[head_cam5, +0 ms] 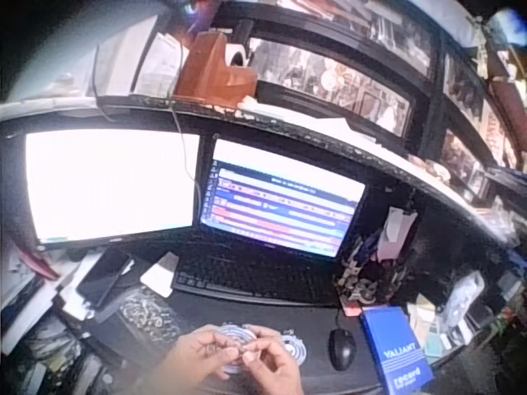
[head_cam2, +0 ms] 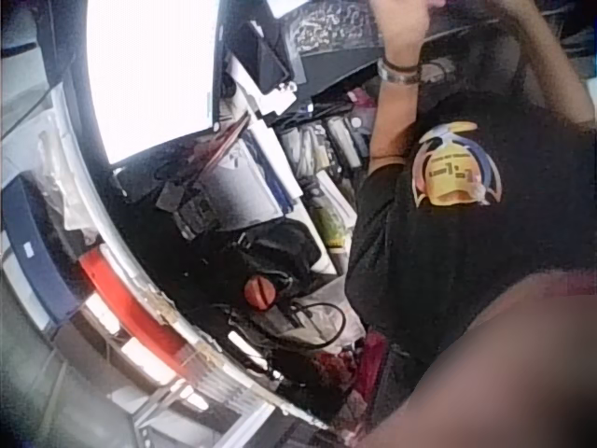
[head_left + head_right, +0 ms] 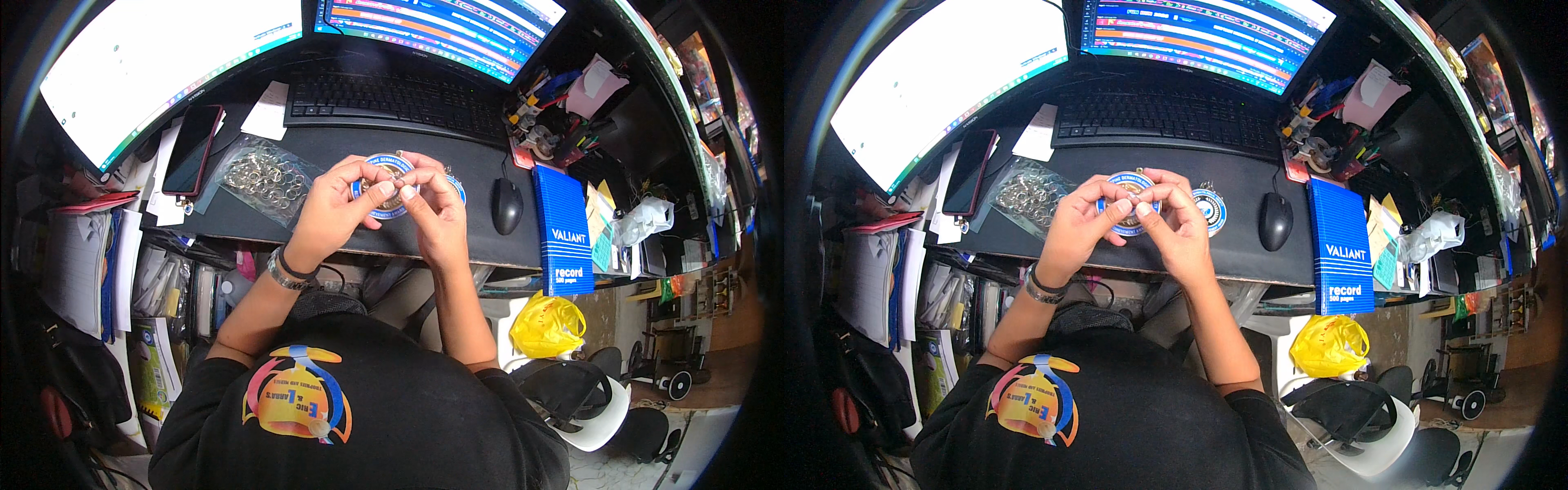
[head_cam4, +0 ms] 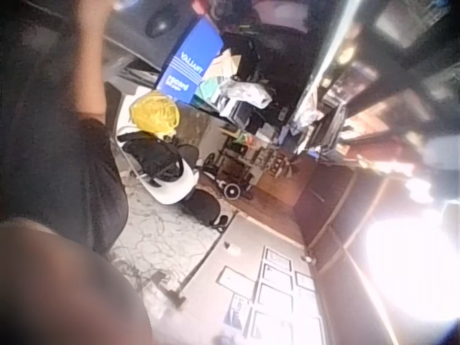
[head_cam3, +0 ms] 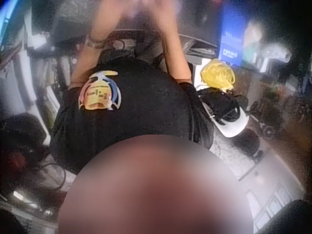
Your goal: The person repeatedly picks up small round blue-and-white discs and metal key rings from a desk, attaches each ring to a disc, and places the assembled keychains into a growing stack. The process is repeated for multiple units throughout the clip.
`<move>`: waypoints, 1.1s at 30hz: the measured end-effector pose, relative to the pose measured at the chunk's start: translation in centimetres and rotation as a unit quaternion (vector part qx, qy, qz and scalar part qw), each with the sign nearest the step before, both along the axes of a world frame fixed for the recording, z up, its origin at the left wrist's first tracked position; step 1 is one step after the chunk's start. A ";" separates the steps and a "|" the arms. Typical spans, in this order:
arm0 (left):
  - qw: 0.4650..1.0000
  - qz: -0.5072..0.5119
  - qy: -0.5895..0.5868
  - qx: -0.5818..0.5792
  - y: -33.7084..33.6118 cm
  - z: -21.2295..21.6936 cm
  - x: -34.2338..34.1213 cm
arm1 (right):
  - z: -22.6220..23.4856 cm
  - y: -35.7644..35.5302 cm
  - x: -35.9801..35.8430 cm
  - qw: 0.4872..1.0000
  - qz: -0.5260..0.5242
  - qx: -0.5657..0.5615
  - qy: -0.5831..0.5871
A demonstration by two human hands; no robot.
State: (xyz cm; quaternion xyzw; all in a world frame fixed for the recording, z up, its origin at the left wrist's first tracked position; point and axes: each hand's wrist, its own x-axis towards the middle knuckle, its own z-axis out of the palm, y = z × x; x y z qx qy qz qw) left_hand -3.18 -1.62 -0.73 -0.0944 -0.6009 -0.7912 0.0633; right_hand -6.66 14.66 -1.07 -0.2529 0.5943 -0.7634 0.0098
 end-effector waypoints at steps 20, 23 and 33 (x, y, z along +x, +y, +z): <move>0.960 0.130 0.145 -0.200 0.1 1.3 0.9 | 1.0 0.5 0.9 0.939 -0.195 0.184 0.218; 0.964 0.118 0.157 -0.176 0.6 1.5 1.0 | 0.8 0.0 1.0 0.968 -0.170 0.112 0.146; 0.950 0.150 0.164 -0.218 0.3 1.8 1.0 | 1.8 0.8 2.1 0.946 -0.171 0.204 0.185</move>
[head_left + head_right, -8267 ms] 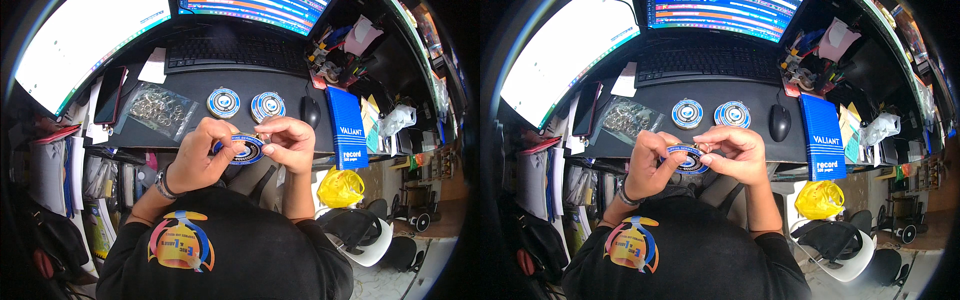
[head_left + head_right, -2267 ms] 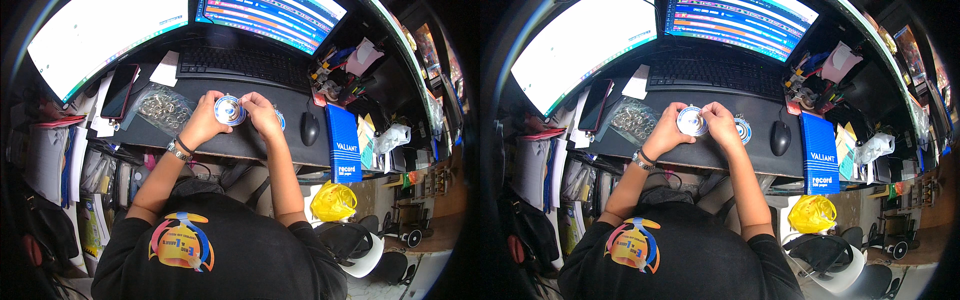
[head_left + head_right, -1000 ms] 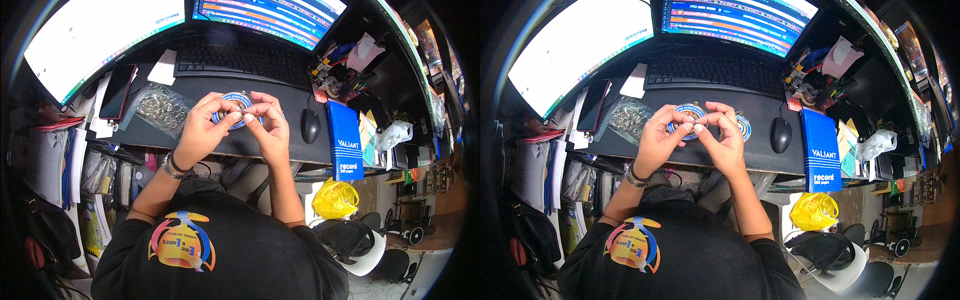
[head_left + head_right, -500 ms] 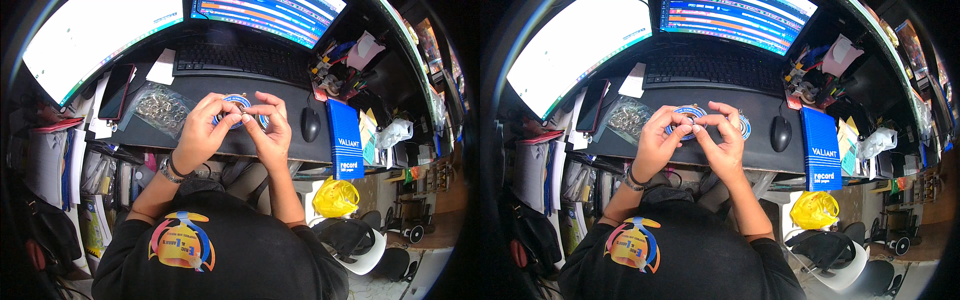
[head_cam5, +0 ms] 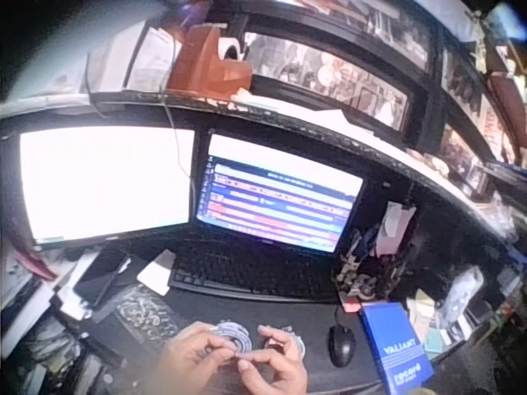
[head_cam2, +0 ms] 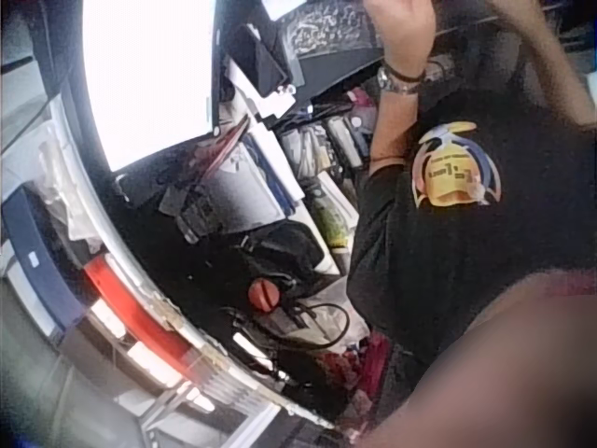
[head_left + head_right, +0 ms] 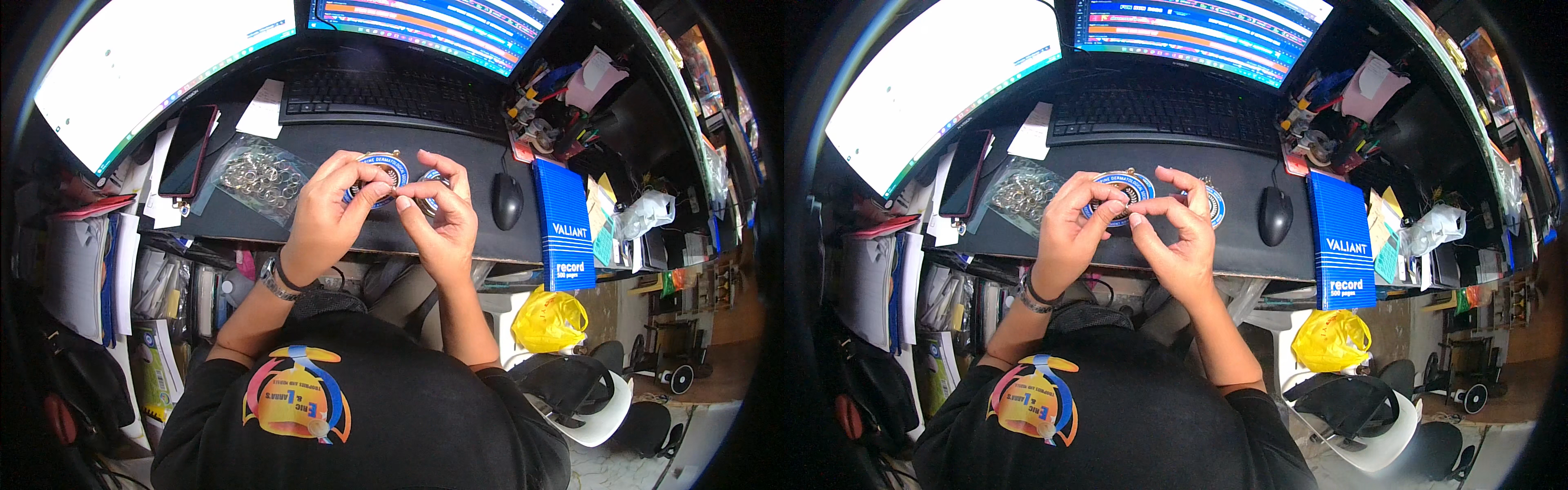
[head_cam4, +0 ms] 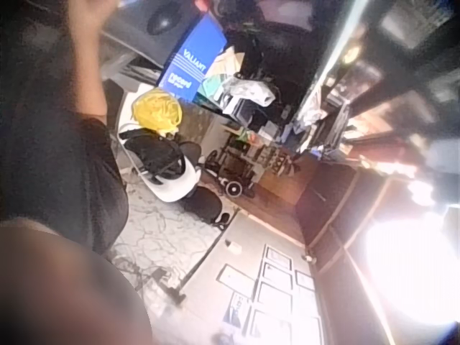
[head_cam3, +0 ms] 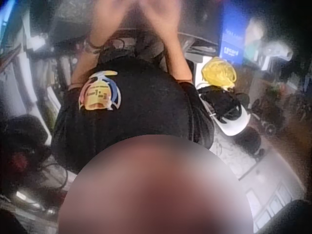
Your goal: The person repeatedly picks up small round blue-and-white discs and metal key rings from a desk, attaches each ring to a disc, and places the assembled keychains into a growing stack. The process is repeated for multiple units throughout the clip.
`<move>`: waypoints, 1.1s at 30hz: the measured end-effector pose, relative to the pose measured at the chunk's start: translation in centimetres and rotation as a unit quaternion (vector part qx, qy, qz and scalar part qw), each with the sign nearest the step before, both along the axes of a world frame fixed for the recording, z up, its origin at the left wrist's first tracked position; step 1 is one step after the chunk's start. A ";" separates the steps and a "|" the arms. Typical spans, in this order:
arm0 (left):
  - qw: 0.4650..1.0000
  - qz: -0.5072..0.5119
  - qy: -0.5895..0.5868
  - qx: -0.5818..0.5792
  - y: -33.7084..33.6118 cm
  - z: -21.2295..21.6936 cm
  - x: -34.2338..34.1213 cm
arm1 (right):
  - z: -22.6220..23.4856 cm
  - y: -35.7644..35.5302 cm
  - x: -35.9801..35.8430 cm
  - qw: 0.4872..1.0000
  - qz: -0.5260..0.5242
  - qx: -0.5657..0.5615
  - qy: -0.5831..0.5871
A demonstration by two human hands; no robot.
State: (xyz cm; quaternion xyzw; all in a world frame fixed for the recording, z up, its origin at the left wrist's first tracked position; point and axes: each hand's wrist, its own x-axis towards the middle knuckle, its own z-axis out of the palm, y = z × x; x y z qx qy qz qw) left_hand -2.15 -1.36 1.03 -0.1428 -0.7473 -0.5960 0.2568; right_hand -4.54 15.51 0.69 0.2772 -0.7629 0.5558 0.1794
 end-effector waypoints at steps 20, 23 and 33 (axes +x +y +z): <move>0.999 0.011 0.001 0.043 0.9 0.2 0.9 | 0.6 -0.5 0.1 0.988 -0.079 0.047 0.128; 1.000 0.017 0.014 0.006 0.7 0.5 1.0 | 1.0 -0.4 0.0 0.987 -0.092 0.034 0.128; 0.999 0.035 0.009 -0.040 0.6 -0.6 1.1 | 1.7 -0.4 -0.6 0.985 -0.076 0.089 0.128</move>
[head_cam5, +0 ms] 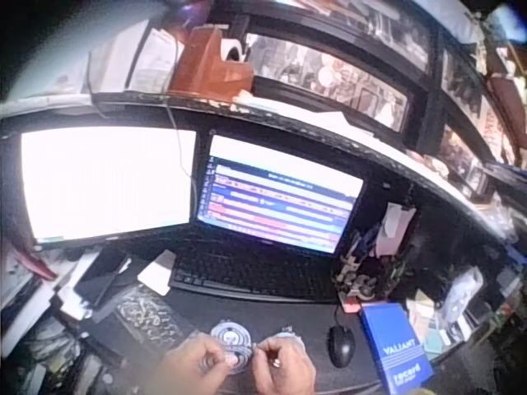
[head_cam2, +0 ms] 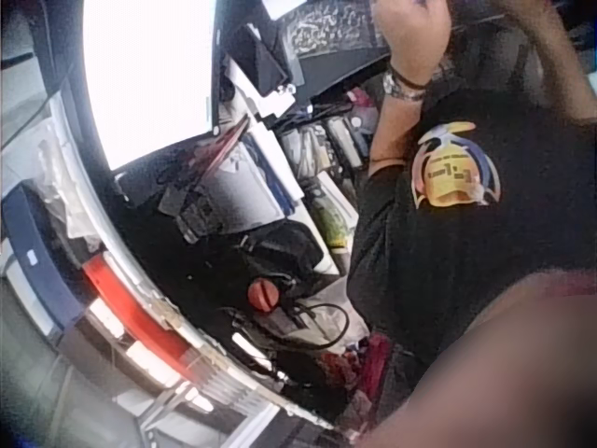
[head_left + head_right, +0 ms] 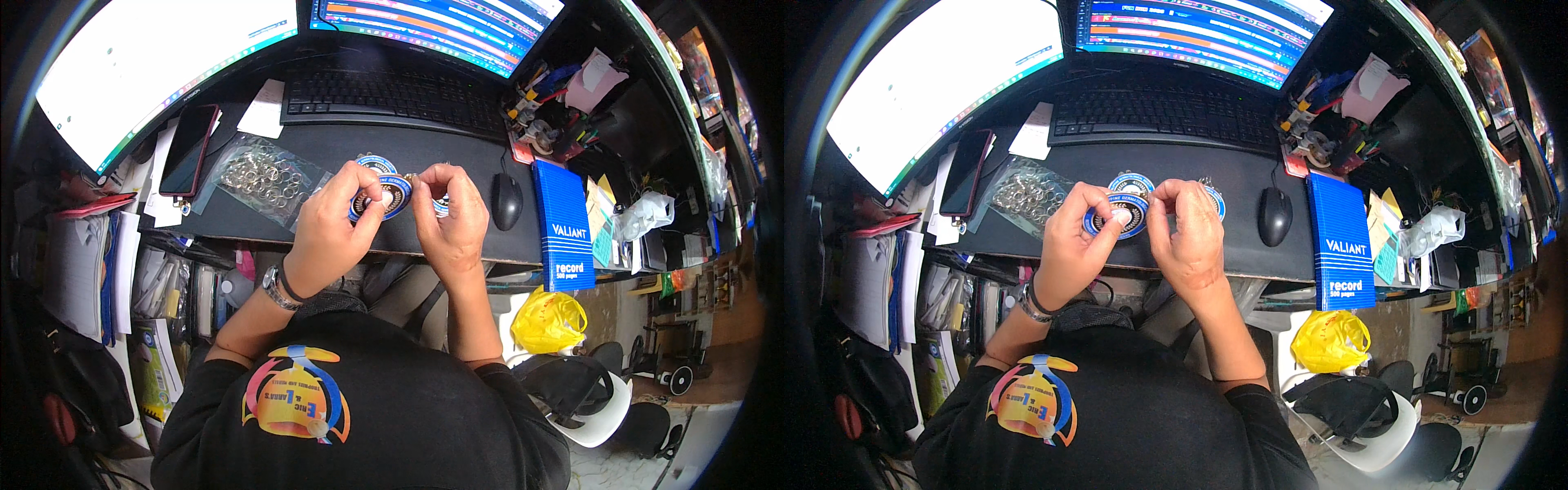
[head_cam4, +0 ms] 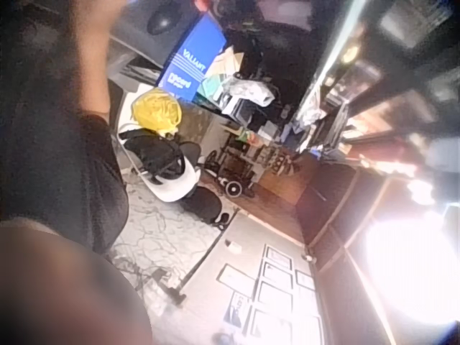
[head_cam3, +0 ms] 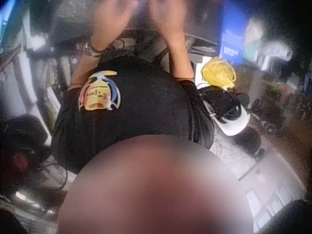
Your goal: The person repeatedly picks up small round blue-and-white discs and metal key rings from a desk, attaches each ring to a disc, and places the assembled keychains into a growing stack. The process is repeated for multiple units throughout the clip.
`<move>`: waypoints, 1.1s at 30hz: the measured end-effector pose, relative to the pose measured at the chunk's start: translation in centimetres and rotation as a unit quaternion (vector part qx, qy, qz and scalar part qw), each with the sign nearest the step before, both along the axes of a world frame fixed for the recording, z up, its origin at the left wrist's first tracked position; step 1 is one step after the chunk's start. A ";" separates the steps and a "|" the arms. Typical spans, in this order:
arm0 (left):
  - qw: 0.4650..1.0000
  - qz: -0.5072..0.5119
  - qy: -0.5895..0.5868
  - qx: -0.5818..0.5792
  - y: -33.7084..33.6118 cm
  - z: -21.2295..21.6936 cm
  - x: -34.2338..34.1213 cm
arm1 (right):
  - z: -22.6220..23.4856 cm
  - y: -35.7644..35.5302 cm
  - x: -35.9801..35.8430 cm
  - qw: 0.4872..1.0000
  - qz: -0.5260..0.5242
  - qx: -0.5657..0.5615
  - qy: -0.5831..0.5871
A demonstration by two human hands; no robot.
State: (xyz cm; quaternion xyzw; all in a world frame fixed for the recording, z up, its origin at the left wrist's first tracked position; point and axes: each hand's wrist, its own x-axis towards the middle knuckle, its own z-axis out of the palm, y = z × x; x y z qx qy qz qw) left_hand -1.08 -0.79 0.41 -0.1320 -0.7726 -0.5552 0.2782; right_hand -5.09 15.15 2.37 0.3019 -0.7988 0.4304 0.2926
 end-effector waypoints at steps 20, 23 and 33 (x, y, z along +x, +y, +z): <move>0.991 0.048 0.078 -0.093 -0.2 0.5 0.0 | 0.6 -0.6 1.0 0.998 -0.020 -0.023 -0.061; 0.991 0.041 0.073 -0.103 -0.4 0.5 0.1 | 0.7 -0.4 1.0 0.994 -0.017 -0.041 -0.101; 0.995 0.041 0.047 -0.080 0.2 0.9 0.7 | 0.6 0.2 0.5 0.999 -0.008 0.006 -0.039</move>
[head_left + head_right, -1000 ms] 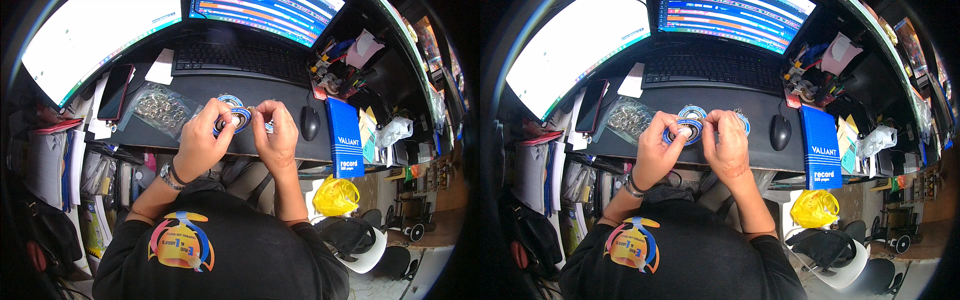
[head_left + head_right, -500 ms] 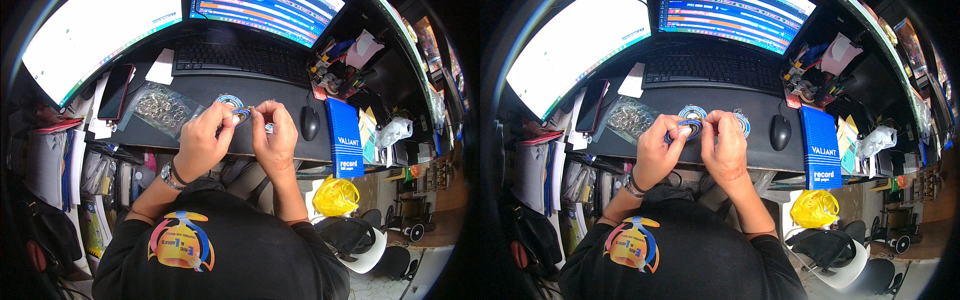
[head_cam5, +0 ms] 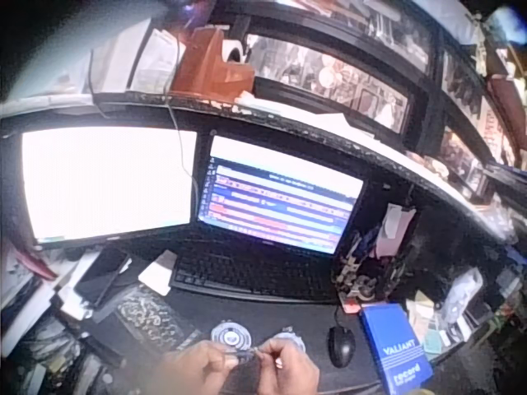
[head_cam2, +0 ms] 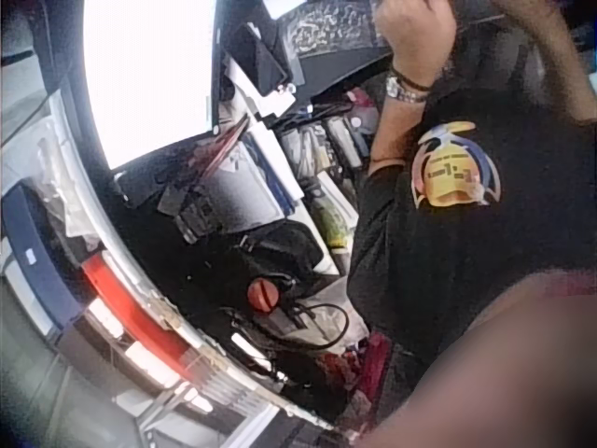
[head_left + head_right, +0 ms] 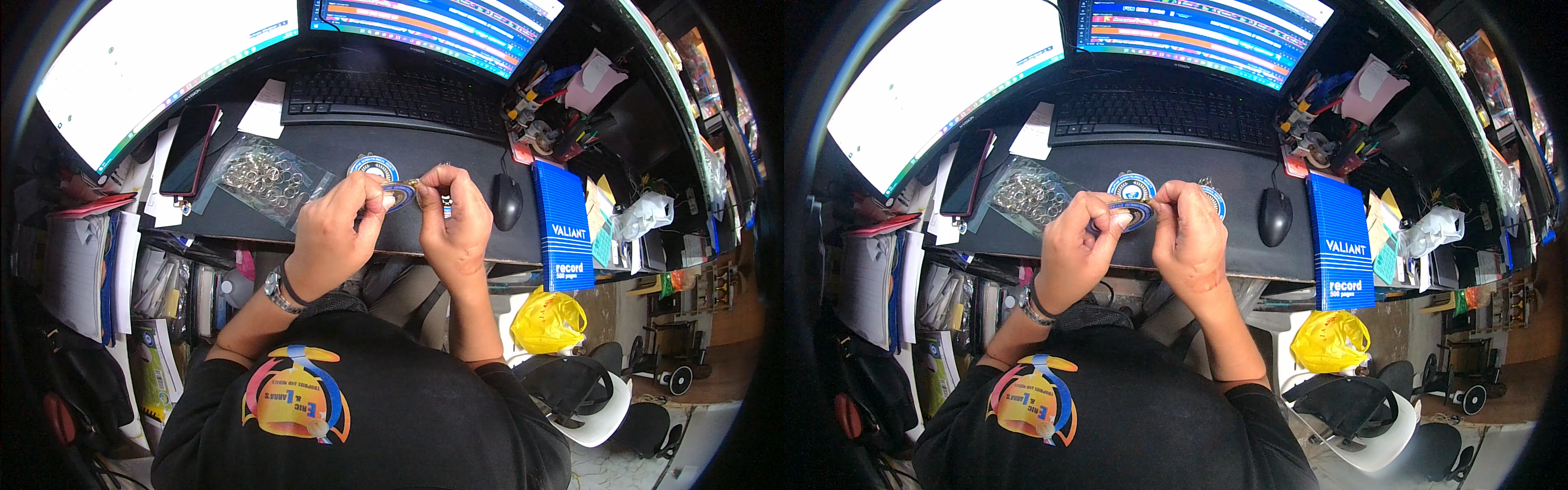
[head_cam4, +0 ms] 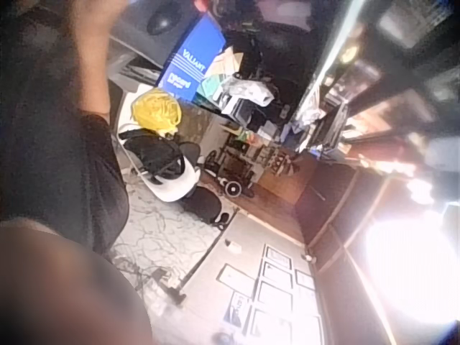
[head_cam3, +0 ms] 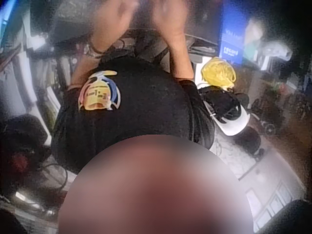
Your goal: The person repeatedly picks up small round blue-and-white discs and metal key rings from a desk, attaches each ring to a disc, and places the assembled keychains into a growing stack. The process is repeated for multiple units throughout the clip.
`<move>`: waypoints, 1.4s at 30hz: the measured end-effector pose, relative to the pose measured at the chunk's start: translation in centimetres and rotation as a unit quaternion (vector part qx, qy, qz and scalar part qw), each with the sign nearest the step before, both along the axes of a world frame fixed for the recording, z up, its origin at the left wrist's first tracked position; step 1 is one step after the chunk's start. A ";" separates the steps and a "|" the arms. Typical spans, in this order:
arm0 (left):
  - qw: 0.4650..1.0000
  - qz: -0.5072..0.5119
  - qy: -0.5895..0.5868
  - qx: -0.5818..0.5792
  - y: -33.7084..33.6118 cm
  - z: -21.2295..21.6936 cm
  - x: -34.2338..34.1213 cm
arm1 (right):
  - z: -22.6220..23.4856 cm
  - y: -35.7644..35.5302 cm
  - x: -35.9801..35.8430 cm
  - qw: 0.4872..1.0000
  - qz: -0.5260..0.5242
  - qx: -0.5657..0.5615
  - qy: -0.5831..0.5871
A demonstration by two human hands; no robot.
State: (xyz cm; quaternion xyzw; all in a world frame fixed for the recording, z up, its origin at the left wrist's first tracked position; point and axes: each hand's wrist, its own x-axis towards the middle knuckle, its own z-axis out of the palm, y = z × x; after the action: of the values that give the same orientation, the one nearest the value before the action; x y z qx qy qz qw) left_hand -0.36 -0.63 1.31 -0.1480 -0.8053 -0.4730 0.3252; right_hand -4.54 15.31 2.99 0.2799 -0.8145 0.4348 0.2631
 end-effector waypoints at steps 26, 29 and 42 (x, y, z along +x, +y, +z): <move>1.000 -0.014 -0.011 0.025 0.2 0.2 0.2 | -0.1 0.0 0.3 0.999 -0.001 -0.002 0.037; 1.000 -0.003 -0.002 0.024 0.3 0.3 0.2 | -0.1 -0.1 0.3 0.999 0.001 0.000 0.050; 0.998 0.015 0.045 -0.033 0.0 0.1 0.1 | 0.4 -0.4 0.6 0.994 0.040 0.010 0.103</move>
State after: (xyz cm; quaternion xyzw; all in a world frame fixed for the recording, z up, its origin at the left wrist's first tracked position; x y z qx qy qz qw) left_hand -0.24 -0.62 1.43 -0.1677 -0.8074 -0.4341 0.3627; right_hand -3.93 14.96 3.44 0.3578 -0.7756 0.4054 0.3256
